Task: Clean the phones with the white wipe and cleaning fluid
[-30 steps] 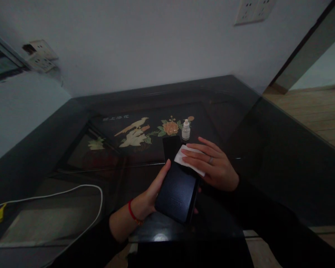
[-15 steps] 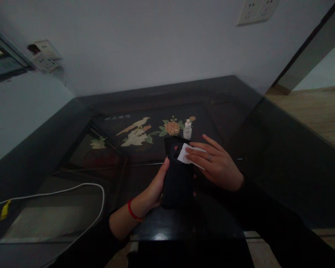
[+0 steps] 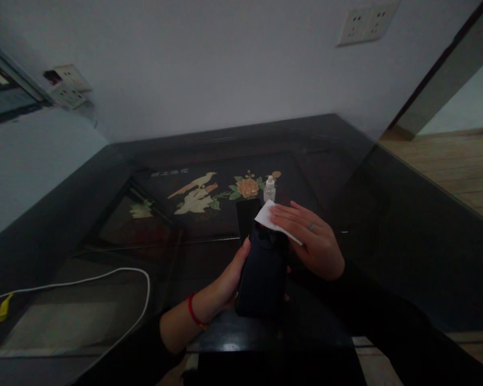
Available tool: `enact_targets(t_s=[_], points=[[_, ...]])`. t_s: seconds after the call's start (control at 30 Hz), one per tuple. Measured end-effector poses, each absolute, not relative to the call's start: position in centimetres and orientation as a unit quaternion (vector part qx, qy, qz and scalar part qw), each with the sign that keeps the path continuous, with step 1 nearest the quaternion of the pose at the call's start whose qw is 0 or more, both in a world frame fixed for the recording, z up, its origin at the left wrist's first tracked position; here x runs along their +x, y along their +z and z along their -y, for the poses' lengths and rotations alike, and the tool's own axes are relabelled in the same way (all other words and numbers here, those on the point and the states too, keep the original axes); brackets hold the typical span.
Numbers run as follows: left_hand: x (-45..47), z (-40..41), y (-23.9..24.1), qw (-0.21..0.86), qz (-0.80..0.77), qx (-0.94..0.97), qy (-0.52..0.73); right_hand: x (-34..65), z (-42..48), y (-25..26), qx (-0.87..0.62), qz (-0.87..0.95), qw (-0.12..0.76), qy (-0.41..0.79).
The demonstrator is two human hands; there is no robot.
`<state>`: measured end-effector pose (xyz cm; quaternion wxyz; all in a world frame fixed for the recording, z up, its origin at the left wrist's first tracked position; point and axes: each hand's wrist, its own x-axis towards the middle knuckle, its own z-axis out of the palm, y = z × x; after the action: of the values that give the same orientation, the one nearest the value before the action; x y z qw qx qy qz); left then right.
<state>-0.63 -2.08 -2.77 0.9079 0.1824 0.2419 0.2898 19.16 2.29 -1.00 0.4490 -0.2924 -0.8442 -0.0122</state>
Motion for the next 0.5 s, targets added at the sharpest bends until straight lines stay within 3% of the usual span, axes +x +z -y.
enact_targets(t_s=[0.27,0.5], points=[[-1.0,1.2,-3.4,0.897,-0.235,0.151,0.343,18.8,-2.1,-0.7,-0.194,0.905,0.378,-0.011],[-1.1,1.5,-2.9,0.91,-0.224,0.18,0.3,19.2,-2.0,-0.6,-0.265,0.848,0.458,-0.035]])
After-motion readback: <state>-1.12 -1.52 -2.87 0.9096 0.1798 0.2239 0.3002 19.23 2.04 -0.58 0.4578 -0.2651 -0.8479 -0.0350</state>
